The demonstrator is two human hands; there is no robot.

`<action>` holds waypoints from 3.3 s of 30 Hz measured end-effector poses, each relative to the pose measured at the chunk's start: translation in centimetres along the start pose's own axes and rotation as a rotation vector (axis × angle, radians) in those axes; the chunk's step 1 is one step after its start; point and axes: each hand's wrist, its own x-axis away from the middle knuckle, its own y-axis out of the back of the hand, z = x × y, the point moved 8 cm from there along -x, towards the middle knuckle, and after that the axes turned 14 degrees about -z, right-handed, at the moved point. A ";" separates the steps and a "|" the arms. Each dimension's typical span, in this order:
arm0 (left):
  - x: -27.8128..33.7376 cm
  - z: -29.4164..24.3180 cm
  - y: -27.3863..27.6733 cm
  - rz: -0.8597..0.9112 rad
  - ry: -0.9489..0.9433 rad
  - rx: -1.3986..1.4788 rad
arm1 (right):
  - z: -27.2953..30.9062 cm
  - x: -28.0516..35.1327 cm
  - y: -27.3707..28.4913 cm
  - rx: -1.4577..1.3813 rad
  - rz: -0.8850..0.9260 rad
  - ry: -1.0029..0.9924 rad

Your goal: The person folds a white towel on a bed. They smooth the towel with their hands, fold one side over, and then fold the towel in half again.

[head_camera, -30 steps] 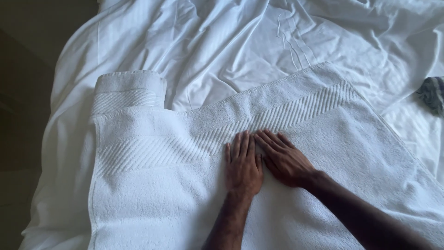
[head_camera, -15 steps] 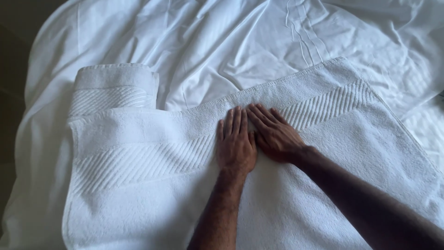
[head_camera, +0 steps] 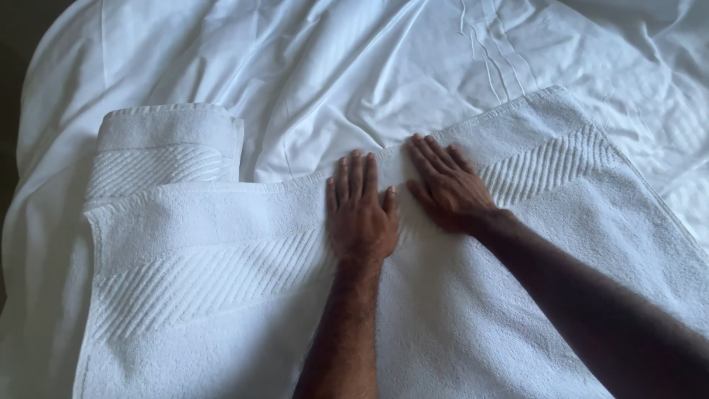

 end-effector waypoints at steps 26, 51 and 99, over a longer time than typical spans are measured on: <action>7.9 6.1 5.6 -0.214 0.097 -0.237 | -6.7 7.9 4.0 0.098 -0.069 -0.302; 15.2 4.1 7.8 -0.141 0.138 -0.292 | -9.5 18.6 7.5 0.275 -0.057 -0.377; 21.1 -6.1 8.1 0.011 -0.208 -0.059 | -18.5 26.6 11.3 0.082 0.149 -0.381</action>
